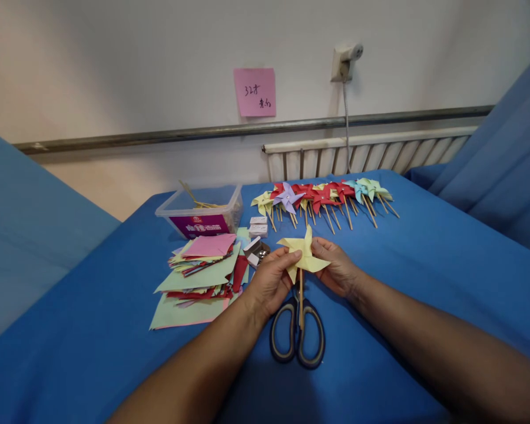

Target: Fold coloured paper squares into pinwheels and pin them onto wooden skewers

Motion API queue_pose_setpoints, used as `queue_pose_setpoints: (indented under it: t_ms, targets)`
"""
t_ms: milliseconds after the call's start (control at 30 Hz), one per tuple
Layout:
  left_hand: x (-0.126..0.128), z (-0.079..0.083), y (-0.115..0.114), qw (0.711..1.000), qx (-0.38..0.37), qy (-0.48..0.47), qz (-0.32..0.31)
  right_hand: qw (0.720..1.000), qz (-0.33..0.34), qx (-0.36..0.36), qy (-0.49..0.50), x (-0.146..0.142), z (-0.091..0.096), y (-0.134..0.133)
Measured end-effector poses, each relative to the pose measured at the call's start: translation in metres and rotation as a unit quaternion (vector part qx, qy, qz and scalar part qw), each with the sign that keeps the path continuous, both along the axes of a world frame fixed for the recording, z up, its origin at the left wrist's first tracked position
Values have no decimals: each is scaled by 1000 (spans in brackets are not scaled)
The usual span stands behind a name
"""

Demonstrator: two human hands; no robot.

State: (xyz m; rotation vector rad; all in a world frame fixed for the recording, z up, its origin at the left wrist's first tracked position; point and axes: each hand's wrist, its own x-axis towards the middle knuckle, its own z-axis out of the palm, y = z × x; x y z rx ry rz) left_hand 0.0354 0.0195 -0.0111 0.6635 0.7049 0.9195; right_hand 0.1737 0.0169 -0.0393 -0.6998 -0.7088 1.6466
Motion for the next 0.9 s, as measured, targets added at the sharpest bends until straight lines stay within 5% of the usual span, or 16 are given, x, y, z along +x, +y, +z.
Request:
queue_pose_setpoints:
  t_ms: [900]
  targets:
    - [-3, -7, 3, 999, 9, 38, -20, 1000, 6, 5, 4, 9, 10, -1]
